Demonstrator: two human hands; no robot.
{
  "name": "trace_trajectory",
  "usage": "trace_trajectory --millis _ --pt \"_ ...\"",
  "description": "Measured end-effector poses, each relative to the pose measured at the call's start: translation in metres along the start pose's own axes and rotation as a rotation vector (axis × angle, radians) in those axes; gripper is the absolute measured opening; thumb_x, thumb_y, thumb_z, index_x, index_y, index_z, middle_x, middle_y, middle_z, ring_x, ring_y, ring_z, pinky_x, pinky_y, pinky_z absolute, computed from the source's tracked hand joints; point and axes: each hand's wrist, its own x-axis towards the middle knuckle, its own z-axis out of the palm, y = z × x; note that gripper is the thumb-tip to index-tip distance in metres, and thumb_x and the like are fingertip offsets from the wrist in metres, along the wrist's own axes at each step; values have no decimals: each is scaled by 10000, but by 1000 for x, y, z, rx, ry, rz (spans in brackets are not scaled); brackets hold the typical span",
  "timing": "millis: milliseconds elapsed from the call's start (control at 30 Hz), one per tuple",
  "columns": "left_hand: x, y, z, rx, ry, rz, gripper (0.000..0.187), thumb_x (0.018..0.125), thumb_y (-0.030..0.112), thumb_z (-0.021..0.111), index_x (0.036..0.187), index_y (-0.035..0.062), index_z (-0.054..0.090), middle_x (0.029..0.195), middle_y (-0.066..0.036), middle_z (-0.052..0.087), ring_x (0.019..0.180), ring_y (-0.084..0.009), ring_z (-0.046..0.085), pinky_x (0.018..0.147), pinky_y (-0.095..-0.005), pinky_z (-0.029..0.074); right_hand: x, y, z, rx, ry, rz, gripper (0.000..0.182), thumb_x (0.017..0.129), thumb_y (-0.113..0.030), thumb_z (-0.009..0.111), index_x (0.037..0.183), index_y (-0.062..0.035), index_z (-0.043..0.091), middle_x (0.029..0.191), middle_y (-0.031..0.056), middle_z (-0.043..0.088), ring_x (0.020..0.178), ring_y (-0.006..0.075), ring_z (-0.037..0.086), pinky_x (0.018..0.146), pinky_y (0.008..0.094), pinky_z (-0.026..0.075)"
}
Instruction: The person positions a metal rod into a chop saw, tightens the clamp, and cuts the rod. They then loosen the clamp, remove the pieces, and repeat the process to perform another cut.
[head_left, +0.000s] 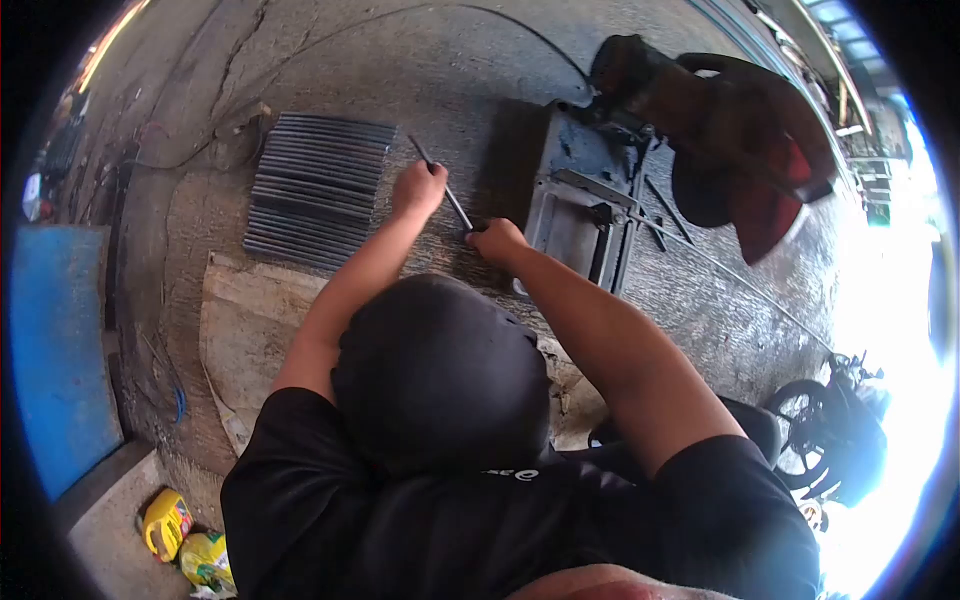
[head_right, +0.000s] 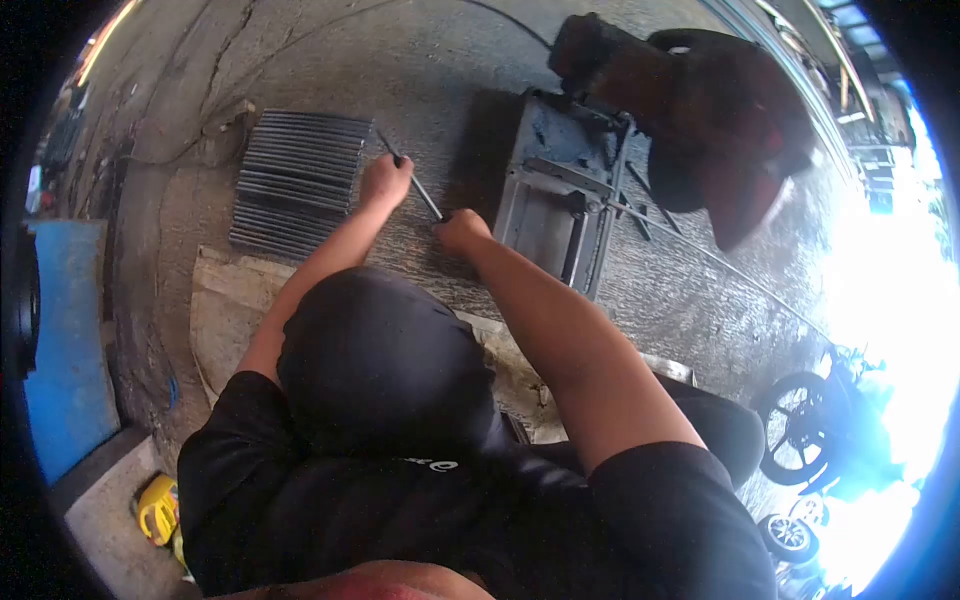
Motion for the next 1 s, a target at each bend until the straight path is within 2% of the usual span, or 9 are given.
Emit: trace_trajectory --millis 67,167,267,367,467,567,767,867,1000 --pt "13 7 0 -128 104 100 350 848 317 519 817 -9 639 792 -252 636 812 -430 614 739 -509 477 3 -3 -4 155 51 284 402 787 -377 660 1015 -47 675 892 153 678 863 252 655 810 368 484" --pt "-8 46 -84 -136 291 159 375 858 338 517 806 -13 638 788 -245 638 800 -423 617 723 -493 481 -29 -40 -27 81 261 20 405 789 -370 656 957 -2 675 873 163 675 863 287 650 812 385 482" --pt "-14 85 -127 -212 415 289 385 862 347 514 800 -12 638 788 -235 642 807 -425 614 724 -490 479 -76 -64 -76 239 436 31 442 810 -362 628 1062 1 624 1016 212 639 992 347 602 871 400 459" --pt "-23 136 -182 -258 234 318 383 868 350 510 772 -2 627 718 -177 654 698 -340 652 716 -444 495 -118 -82 -115 368 789 3 568 808 -344 624 1246 -9 487 1141 232 589 1107 361 548 927 389 435" --pt "-67 196 -226 -604 10 308 353 898 290 497 797 -36 588 670 -105 638 564 -181 624 556 -316 531 -155 -88 -136 567 896 -40 630 782 -304 652 1286 1 428 1141 227 592 1110 354 549 934 383 433" --pt "-87 238 -243 -704 -127 267 328 903 266 500 830 -47 568 694 -110 627 563 -177 622 510 -279 532 -183 -80 -149 543 975 -180 678 766 -225 615 1345 -19 330 1148 221 593 1103 366 549 940 389 435" --pt "-94 271 -178 -750 -229 87 349 955 288 449 935 -53 521 689 -131 602 524 -202 606 454 -319 530 -198 -27 -159 663 928 -124 650 760 -207 583 1336 -5 356 1213 240 552 1149 365 523 964 382 423" --pt "-112 267 -121 -695 -75 -1 398 933 299 429 792 -42 577 620 -137 630 482 -202 620 424 -306 481 -181 8 -153 626 871 -31 643 759 -204 567 1334 -3 362 1220 256 541 1156 368 516 975 382 417" --pt "-88 238 -34 -533 67 -180 433 875 344 488 825 -56 644 847 -176 680 632 -233 674 587 -370 521 -139 47 -134 579 800 68 716 720 -228 631 1351 -14 367 1199 254 556 1124 361 542 944 391 441"
